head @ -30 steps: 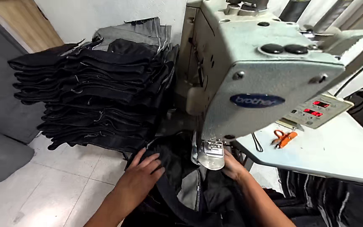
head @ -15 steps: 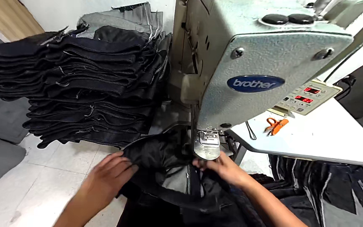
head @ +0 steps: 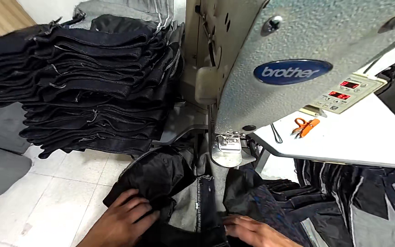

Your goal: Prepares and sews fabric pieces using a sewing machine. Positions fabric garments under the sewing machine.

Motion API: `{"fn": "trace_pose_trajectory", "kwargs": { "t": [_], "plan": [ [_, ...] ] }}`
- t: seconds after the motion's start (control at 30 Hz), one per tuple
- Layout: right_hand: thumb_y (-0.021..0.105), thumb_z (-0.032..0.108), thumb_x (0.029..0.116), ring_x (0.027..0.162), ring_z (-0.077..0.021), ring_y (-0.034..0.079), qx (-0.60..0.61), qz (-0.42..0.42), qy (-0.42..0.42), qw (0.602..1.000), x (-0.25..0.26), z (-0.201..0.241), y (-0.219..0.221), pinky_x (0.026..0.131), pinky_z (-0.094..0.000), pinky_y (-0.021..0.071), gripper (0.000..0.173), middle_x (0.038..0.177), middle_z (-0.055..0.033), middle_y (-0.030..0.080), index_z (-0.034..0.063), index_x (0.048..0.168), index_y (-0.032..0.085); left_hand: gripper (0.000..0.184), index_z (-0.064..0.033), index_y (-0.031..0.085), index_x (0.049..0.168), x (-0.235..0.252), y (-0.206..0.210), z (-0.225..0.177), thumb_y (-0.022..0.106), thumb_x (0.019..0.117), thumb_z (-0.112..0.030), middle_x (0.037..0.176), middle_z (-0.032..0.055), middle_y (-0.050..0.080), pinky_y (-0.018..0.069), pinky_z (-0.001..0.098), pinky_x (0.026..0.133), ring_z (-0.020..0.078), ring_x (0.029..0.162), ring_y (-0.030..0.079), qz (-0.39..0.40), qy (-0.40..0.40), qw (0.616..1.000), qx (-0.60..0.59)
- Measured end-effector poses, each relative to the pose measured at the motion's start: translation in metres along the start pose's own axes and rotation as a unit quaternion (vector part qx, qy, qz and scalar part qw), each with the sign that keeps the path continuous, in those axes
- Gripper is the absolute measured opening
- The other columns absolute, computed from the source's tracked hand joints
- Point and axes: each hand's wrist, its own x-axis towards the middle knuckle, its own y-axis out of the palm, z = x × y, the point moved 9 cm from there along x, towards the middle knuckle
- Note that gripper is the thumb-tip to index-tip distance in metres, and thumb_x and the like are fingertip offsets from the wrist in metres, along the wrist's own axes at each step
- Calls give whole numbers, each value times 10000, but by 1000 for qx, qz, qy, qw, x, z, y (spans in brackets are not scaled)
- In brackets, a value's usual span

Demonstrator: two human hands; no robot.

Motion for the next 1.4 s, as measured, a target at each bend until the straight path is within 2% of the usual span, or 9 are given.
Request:
{"fn": "trace_pose_trajectory", "kwargs": {
  "t": [0.3,0.5,0.77,0.9,0.97,1.07,1.13,1.27,1.4],
  "plan": [
    [505,-30,999,1025,-398,723,-117,9,6,993,5,30,-14,929,-480,568,167,1026,-263,721,-85,986,662,303,-242,750,1045,32,-19,-3,471,1043,-360,854,-15,725,582,363,817,186,867,717,-70,19,996,45],
    [565,51,999,1107,-318,712,-137,-35,42,989,-13,1,-5,1096,-492,472,189,1104,-176,741,-12,1131,685,350,-179,774,958,66,-37,4,500,1022,-388,670,14,661,554,364,555,200,606,672,-100,-39,991,83],
    [497,78,1025,798,-219,662,-370,-205,-42,905,9,57,-46,719,-291,559,176,894,-103,664,98,1027,671,186,-182,768,919,121,-47,-13,624,963,-292,625,3,602,532,357,535,193,573,637,-67,21,994,81],
    [456,208,1055,1200,-238,509,-477,-295,-20,828,15,63,-60,1108,-384,336,132,1154,-47,567,223,980,563,131,-192,757,917,129,-52,-18,637,954,-230,629,-1,599,513,344,535,191,587,634,-46,54,995,75],
    [424,211,1073,1354,-252,508,-419,-249,-25,873,26,55,-59,1167,-470,350,147,1319,-82,592,187,979,535,142,-200,753,960,129,-47,-24,614,979,-219,659,3,615,548,359,583,201,633,654,-13,79,995,57],
    [526,291,1025,912,-200,677,-258,-238,-19,936,30,34,-67,720,-307,579,221,1043,-134,651,96,932,569,268,-202,765,1041,123,-45,-11,566,1013,-379,758,-23,675,586,389,763,170,764,695,-39,64,997,-11],
    [560,344,1033,890,-148,634,-154,-261,-4,953,27,24,-88,722,-239,544,287,990,-124,610,74,936,561,238,-155,752,1074,118,-47,19,621,991,-336,964,-6,744,559,460,974,167,979,722,-42,8,994,-102],
    [623,387,1021,880,-41,606,60,-255,-7,965,37,22,-115,779,-199,504,336,894,-33,627,66,922,631,356,-187,665,758,133,-71,52,555,1003,-420,635,-126,554,431,167,541,-48,595,529,-70,-111,960,-248],
    [700,204,914,822,-42,720,349,-312,209,859,38,-31,-115,749,-254,618,106,915,52,761,171,1006,741,398,-6,742,969,195,-20,83,605,1027,-375,925,171,705,516,560,868,317,944,674,158,-242,921,-261]
  ]
}}
